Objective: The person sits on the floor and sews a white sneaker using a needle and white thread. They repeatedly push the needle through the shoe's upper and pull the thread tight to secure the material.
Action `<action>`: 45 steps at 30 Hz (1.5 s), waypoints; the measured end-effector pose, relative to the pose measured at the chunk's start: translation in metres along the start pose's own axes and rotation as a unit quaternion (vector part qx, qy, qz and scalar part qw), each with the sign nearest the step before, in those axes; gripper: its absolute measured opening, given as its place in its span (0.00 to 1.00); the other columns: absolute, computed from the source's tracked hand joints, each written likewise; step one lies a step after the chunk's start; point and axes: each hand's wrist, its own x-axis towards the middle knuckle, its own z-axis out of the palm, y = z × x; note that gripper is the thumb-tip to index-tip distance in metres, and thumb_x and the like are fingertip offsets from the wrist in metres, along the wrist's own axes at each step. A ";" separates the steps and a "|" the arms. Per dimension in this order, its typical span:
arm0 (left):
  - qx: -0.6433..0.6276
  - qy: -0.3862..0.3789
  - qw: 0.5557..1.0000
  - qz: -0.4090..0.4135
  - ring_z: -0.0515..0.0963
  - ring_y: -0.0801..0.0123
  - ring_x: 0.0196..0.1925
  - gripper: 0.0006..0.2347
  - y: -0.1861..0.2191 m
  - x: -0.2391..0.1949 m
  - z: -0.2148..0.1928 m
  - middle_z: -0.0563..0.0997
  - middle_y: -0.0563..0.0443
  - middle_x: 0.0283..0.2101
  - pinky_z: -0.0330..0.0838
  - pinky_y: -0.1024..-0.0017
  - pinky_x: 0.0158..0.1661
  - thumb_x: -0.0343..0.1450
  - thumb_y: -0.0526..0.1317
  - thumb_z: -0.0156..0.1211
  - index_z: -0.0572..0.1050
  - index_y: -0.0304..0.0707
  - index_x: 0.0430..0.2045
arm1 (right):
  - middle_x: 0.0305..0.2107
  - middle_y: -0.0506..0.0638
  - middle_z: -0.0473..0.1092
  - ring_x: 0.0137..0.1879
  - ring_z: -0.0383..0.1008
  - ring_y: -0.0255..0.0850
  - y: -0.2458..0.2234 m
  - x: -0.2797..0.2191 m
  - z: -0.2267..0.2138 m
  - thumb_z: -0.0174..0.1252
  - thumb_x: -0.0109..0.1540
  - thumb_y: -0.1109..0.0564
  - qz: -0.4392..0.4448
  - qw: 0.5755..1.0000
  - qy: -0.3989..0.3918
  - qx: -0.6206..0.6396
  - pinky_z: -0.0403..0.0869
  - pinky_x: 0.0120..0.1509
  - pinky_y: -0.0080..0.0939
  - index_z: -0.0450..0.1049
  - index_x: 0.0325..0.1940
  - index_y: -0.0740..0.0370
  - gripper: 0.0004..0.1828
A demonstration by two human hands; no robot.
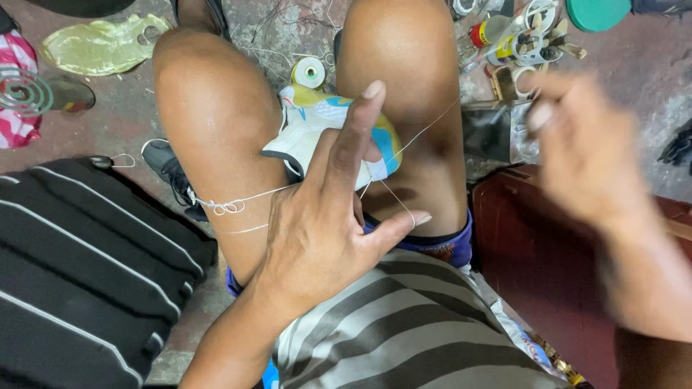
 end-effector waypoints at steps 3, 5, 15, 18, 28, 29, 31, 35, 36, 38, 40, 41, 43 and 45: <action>0.001 -0.002 1.000 -0.017 0.75 0.73 0.22 0.47 0.001 0.000 0.001 0.77 0.50 0.51 0.74 0.73 0.26 0.62 0.44 0.79 0.49 0.48 0.73 | 0.37 0.59 0.74 0.37 0.75 0.52 -0.060 -0.004 0.017 0.52 0.68 0.58 -0.158 0.987 -0.023 0.022 0.74 0.41 0.49 0.71 0.60 0.63 0.16; -0.001 -0.001 1.000 0.008 0.75 0.72 0.25 0.44 0.000 -0.001 0.001 0.76 0.50 0.51 0.74 0.73 0.29 0.63 0.42 0.77 0.52 0.46 0.73 | 0.34 0.55 0.75 0.38 0.75 0.53 -0.084 -0.003 0.028 0.52 0.66 0.59 -0.168 0.981 -0.077 0.050 0.75 0.44 0.51 0.74 0.59 0.61 0.17; 0.152 0.186 0.971 0.005 0.73 0.73 0.31 0.11 -0.058 -0.058 -0.026 0.77 0.47 0.40 0.69 0.71 0.35 0.71 0.33 0.67 0.75 0.32 0.46 | 0.43 0.55 0.72 0.45 0.73 0.39 -0.090 -0.003 0.018 0.68 0.59 0.46 -0.063 0.914 -0.031 0.399 0.74 0.51 0.46 0.69 0.61 0.60 0.31; 0.105 0.234 0.966 -0.010 0.64 0.73 0.27 0.11 -0.096 -0.087 -0.011 0.66 0.52 0.24 0.60 0.71 0.30 0.69 0.35 0.72 0.70 0.36 0.25 | 0.46 0.58 0.75 0.45 0.76 0.42 -0.107 0.014 0.043 0.74 0.56 0.47 -0.192 0.961 0.004 0.200 0.76 0.48 0.44 0.72 0.57 0.63 0.31; 0.065 0.451 0.884 -0.108 0.65 0.76 0.35 0.10 -0.147 -0.106 -0.070 0.67 0.58 0.33 0.61 0.77 0.37 0.76 0.33 0.64 0.67 0.37 0.29 | 0.36 0.47 0.76 0.27 0.64 0.29 -0.116 0.030 0.068 0.79 0.56 0.52 -0.146 0.964 0.037 0.219 0.68 0.32 0.31 0.76 0.53 0.61 0.27; 0.092 0.415 0.902 -0.073 0.68 0.73 0.38 0.07 -0.131 -0.100 -0.058 0.69 0.55 0.36 0.64 0.74 0.40 0.75 0.33 0.63 0.69 0.36 0.32 | 0.38 0.47 0.77 0.26 0.63 0.28 -0.116 0.027 0.067 0.79 0.56 0.53 -0.122 0.964 0.020 0.237 0.67 0.30 0.30 0.76 0.53 0.62 0.26; 0.145 0.343 0.928 0.002 0.74 0.65 0.44 0.04 -0.098 -0.082 -0.031 0.74 0.49 0.40 0.71 0.67 0.45 0.75 0.32 0.62 0.72 0.35 0.39 | 0.27 0.44 0.69 0.26 0.59 0.28 -0.121 0.026 0.067 0.79 0.56 0.53 -0.077 0.962 -0.006 0.261 0.63 0.30 0.31 0.77 0.54 0.63 0.27; 0.265 0.177 0.947 0.035 0.76 0.56 0.37 0.09 -0.064 -0.046 -0.002 0.75 0.47 0.34 0.70 0.60 0.34 0.70 0.37 0.66 0.81 0.36 0.42 | 0.18 0.45 0.61 0.24 0.59 0.35 -0.128 0.029 0.056 0.78 0.57 0.52 -0.061 0.972 -0.014 0.225 0.62 0.29 0.37 0.76 0.56 0.60 0.27; 0.262 0.185 0.946 0.040 0.75 0.56 0.37 0.07 -0.064 -0.042 -0.004 0.75 0.47 0.34 0.70 0.60 0.36 0.69 0.36 0.66 0.79 0.37 0.38 | 0.21 0.46 0.63 0.25 0.62 0.35 -0.128 0.029 0.049 0.76 0.56 0.51 -0.074 0.971 -0.037 0.222 0.65 0.30 0.37 0.71 0.62 0.61 0.34; 0.253 0.195 0.947 0.048 0.75 0.55 0.38 0.04 -0.066 -0.040 -0.004 0.74 0.47 0.34 0.70 0.58 0.38 0.69 0.36 0.66 0.76 0.38 0.30 | 0.27 0.48 0.67 0.27 0.69 0.36 -0.124 0.024 0.027 0.71 0.54 0.50 -0.094 0.968 -0.084 0.217 0.71 0.33 0.37 0.60 0.73 0.62 0.46; 0.265 0.198 0.943 0.038 0.74 0.54 0.39 0.06 -0.072 -0.039 -0.002 0.72 0.46 0.34 0.69 0.58 0.38 0.69 0.37 0.67 0.74 0.37 0.28 | 0.27 0.50 0.72 0.29 0.74 0.42 -0.116 0.024 0.007 0.71 0.54 0.45 -0.037 0.984 -0.167 0.052 0.74 0.35 0.43 0.53 0.79 0.56 0.54; 0.272 0.199 0.941 0.026 0.74 0.53 0.39 0.08 -0.073 -0.043 -0.002 0.72 0.46 0.34 0.68 0.58 0.38 0.69 0.37 0.68 0.73 0.37 0.27 | 0.27 0.52 0.74 0.31 0.77 0.44 -0.114 0.023 -0.001 0.71 0.54 0.42 -0.013 0.976 -0.214 -0.030 0.75 0.36 0.45 0.49 0.83 0.52 0.58; 0.262 0.219 0.939 0.036 0.73 0.52 0.37 0.10 -0.075 -0.040 -0.001 0.70 0.44 0.32 0.67 0.58 0.36 0.68 0.36 0.69 0.71 0.36 0.23 | 0.30 0.52 0.76 0.34 0.78 0.49 -0.112 0.026 -0.013 0.73 0.51 0.46 -0.071 0.981 -0.177 -0.041 0.75 0.39 0.49 0.53 0.80 0.51 0.57; 0.217 0.251 0.943 0.033 0.73 0.55 0.34 0.13 -0.075 -0.041 0.002 0.72 0.44 0.33 0.66 0.62 0.35 0.68 0.34 0.70 0.68 0.35 0.20 | 0.39 0.56 0.75 0.42 0.78 0.52 -0.112 0.028 -0.010 0.73 0.52 0.47 -0.144 0.984 -0.101 0.019 0.77 0.44 0.48 0.55 0.78 0.53 0.54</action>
